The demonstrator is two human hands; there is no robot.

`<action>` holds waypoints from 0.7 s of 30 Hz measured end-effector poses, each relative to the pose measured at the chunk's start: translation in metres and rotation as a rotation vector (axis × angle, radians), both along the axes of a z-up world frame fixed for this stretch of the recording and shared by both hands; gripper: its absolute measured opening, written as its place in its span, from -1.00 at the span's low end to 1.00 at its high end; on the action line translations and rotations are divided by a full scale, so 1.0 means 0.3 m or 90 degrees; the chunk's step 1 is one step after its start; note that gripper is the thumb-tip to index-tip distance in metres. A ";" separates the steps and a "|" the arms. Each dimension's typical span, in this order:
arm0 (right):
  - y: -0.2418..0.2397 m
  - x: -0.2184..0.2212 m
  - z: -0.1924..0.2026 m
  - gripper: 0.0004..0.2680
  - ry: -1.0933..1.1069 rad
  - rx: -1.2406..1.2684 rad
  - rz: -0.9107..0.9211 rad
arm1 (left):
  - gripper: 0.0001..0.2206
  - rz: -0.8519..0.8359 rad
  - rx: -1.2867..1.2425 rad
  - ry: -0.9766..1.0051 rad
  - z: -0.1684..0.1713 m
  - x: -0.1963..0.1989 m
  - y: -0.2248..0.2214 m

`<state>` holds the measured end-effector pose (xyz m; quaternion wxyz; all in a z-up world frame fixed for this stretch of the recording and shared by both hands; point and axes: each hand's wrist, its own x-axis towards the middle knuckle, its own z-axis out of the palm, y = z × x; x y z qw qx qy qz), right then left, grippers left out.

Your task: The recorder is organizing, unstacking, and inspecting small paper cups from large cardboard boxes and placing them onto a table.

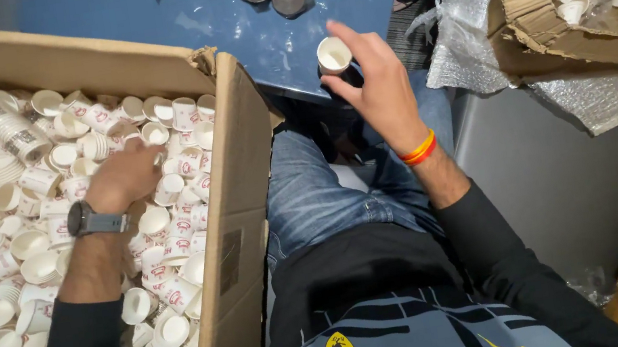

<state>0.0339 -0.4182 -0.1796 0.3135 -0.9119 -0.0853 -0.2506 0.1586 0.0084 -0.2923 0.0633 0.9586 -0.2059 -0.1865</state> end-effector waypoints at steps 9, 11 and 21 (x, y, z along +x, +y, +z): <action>0.023 -0.141 0.156 -0.41 -0.008 0.093 -0.046 | -0.60 -0.139 -0.043 0.065 0.018 -0.003 0.000; 0.036 -0.160 0.172 -0.44 -0.007 0.105 -0.042 | -0.62 -0.154 -0.039 0.109 0.074 -0.004 -0.049; 0.111 -0.222 0.239 -0.61 0.006 0.134 0.049 | -0.54 0.013 0.044 -0.144 0.469 -0.070 -0.088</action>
